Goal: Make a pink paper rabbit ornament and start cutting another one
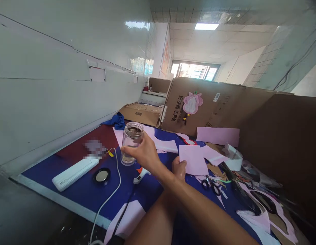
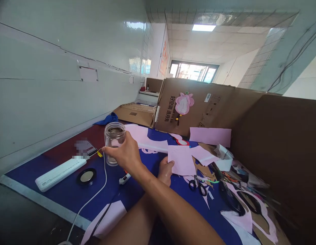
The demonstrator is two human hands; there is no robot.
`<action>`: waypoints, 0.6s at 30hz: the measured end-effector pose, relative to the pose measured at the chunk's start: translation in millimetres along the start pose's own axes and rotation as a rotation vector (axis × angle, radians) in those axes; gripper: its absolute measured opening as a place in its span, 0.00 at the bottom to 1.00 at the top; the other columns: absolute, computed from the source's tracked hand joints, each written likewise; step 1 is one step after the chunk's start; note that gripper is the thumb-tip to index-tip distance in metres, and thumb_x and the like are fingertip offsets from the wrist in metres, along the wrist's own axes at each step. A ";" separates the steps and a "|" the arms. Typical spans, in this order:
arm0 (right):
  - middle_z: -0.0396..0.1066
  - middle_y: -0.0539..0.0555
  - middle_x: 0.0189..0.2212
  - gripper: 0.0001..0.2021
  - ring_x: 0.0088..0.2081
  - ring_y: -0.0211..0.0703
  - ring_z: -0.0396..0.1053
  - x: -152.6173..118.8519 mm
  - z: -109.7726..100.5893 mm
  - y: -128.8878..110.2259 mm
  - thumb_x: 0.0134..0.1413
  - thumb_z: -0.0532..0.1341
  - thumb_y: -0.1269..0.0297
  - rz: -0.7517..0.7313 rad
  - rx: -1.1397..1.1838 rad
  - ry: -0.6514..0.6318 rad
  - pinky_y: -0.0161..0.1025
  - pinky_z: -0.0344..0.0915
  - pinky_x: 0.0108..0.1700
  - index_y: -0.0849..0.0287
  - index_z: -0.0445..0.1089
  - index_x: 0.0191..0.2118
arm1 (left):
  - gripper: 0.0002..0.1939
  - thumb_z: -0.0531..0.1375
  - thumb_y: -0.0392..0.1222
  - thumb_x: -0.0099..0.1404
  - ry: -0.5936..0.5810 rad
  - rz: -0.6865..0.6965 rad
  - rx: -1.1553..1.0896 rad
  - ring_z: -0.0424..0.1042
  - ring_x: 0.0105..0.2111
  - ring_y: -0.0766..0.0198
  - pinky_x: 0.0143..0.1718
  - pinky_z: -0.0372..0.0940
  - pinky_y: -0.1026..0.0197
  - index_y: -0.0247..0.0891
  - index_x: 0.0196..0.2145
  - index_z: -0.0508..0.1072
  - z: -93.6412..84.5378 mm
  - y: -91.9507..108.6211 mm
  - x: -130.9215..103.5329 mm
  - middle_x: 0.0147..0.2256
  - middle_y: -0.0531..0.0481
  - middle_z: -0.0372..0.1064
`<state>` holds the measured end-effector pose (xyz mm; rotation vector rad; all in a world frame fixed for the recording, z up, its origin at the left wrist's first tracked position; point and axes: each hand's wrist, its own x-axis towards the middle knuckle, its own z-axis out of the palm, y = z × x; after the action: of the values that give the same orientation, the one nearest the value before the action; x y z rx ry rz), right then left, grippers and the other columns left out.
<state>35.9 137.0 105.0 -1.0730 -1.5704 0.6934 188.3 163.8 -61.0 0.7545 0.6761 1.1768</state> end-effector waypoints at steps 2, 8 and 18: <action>0.81 0.52 0.44 0.28 0.44 0.51 0.79 21.0 19.5 26.1 0.42 0.78 0.51 0.096 -0.065 0.002 0.45 0.74 0.46 0.54 0.74 0.48 | 0.16 0.72 0.44 0.64 0.026 -0.008 0.005 0.80 0.50 0.47 0.52 0.74 0.49 0.35 0.47 0.81 -0.4 -3.0 4.2 0.48 0.39 0.81; 0.79 0.54 0.45 0.29 0.46 0.53 0.78 49.1 55.8 73.6 0.41 0.78 0.47 0.252 -0.225 -0.014 0.46 0.72 0.47 0.54 0.70 0.45 | 0.18 0.72 0.42 0.52 0.041 -0.004 -0.011 0.81 0.47 0.47 0.48 0.73 0.51 0.37 0.42 0.83 -0.9 -1.6 5.4 0.41 0.42 0.84; 0.77 0.62 0.59 0.41 0.58 0.61 0.77 54.0 65.4 72.1 0.46 0.80 0.50 0.173 -0.206 -0.088 0.51 0.75 0.56 0.55 0.66 0.63 | 0.22 0.71 0.41 0.50 -0.034 0.003 -0.095 0.82 0.47 0.47 0.51 0.74 0.49 0.35 0.45 0.81 2.6 9.6 -0.9 0.43 0.39 0.84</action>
<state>-8.1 222.6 49.1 -1.3584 -1.6645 0.7138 184.8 164.5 -51.6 0.6941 0.5874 1.1880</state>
